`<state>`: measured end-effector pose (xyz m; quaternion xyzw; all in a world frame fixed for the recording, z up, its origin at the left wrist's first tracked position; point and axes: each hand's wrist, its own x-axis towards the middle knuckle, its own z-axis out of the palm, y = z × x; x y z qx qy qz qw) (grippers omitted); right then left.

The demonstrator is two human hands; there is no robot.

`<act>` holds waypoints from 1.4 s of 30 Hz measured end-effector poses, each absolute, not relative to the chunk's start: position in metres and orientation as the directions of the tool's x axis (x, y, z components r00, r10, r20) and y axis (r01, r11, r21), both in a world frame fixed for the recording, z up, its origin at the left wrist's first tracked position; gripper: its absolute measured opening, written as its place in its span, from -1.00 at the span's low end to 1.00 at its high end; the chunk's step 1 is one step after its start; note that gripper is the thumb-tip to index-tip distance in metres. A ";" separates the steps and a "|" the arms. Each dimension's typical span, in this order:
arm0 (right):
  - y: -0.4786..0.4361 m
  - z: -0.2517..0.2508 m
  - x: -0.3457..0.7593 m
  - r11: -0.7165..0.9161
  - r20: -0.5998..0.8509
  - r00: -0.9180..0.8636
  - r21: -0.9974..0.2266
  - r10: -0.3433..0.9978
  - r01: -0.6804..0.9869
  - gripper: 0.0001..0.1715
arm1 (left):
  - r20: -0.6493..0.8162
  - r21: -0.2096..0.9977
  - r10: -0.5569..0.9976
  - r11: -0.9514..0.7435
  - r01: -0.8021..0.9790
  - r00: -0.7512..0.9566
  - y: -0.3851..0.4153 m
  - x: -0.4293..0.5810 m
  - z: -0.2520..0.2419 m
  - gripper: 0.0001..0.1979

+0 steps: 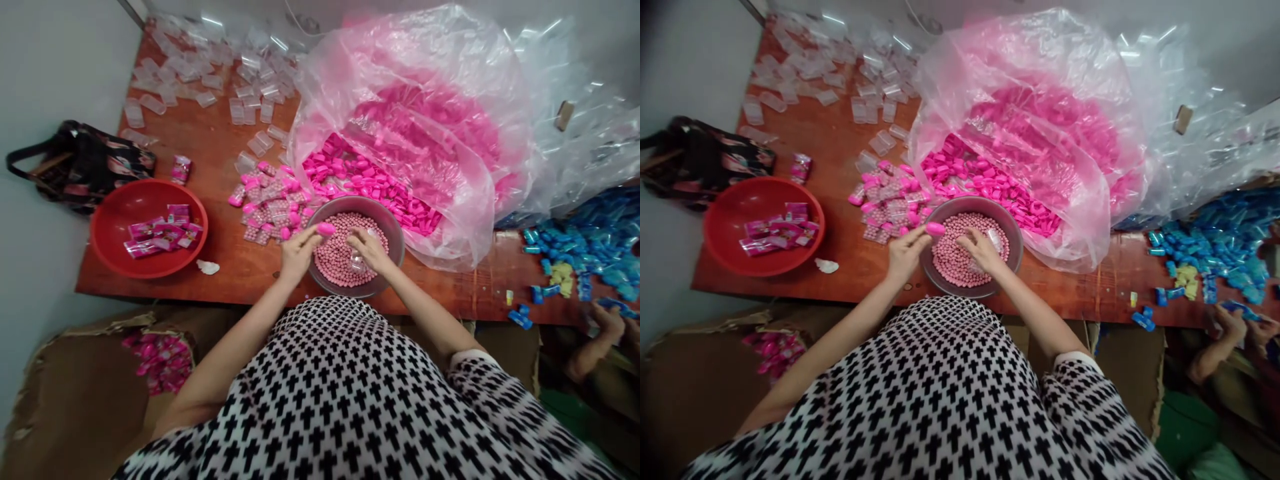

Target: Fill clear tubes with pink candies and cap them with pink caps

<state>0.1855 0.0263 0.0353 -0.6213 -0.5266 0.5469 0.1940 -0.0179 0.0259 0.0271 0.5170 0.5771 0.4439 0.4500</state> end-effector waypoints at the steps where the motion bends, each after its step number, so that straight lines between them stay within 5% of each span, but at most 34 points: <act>1: 0.033 0.034 0.195 -0.267 -0.409 -0.063 -0.696 0.910 0.667 -0.40 | -0.040 0.977 0.991 0.066 0.202 -0.129 0.039 -0.026 0.028 -0.70; 4: 0.038 0.022 0.214 -0.130 -0.341 0.071 -0.154 0.937 0.980 -0.41 | 0.074 0.962 0.969 -0.007 0.274 -0.236 0.066 -0.045 0.026 -0.64; 7: 0.033 0.006 0.221 -0.066 -0.385 0.083 0.056 0.919 0.996 -0.54 | 0.080 0.959 0.976 -0.020 0.284 -0.203 0.064 -0.039 0.016 -0.54; 9: 0.028 0.001 0.224 -0.027 -0.364 0.018 -0.019 0.931 0.999 -0.55 | -0.043 0.984 0.994 0.059 0.166 -0.098 0.049 -0.019 0.008 -0.54; 13: 0.021 0.005 0.228 0.191 -0.157 -0.283 -0.434 0.946 0.880 -0.45 | -0.365 0.920 0.923 0.378 -0.103 0.121 0.019 0.030 0.000 -0.48; 17: 0.011 0.014 0.221 0.326 0.042 -0.373 -0.582 0.927 0.745 -0.46 | -0.331 0.917 0.930 0.357 -0.176 0.162 0.012 0.052 0.006 -0.50; 24: -0.005 0.007 0.227 0.215 -0.099 -0.280 -0.421 0.955 0.881 -0.45 | -0.260 0.955 0.952 0.229 -0.186 -0.162 0.035 0.029 0.013 -0.64; 28: 0.013 0.000 0.243 0.188 -0.205 -0.244 -0.256 0.948 0.948 -0.47 | -0.243 0.969 0.963 0.235 -0.080 -0.119 0.040 0.012 0.012 -0.63; 33: 0.057 -0.007 0.229 0.347 -0.351 -0.333 -0.026 0.875 0.938 -0.58 | -0.233 0.972 0.955 0.232 -0.027 -0.183 0.033 -0.005 0.014 -0.60; 42: 0.075 -0.017 0.204 0.455 -0.371 -0.407 0.048 0.835 0.889 -0.62 | -0.346 0.930 0.925 0.316 -0.187 -0.157 0.024 -0.022 0.017 -0.56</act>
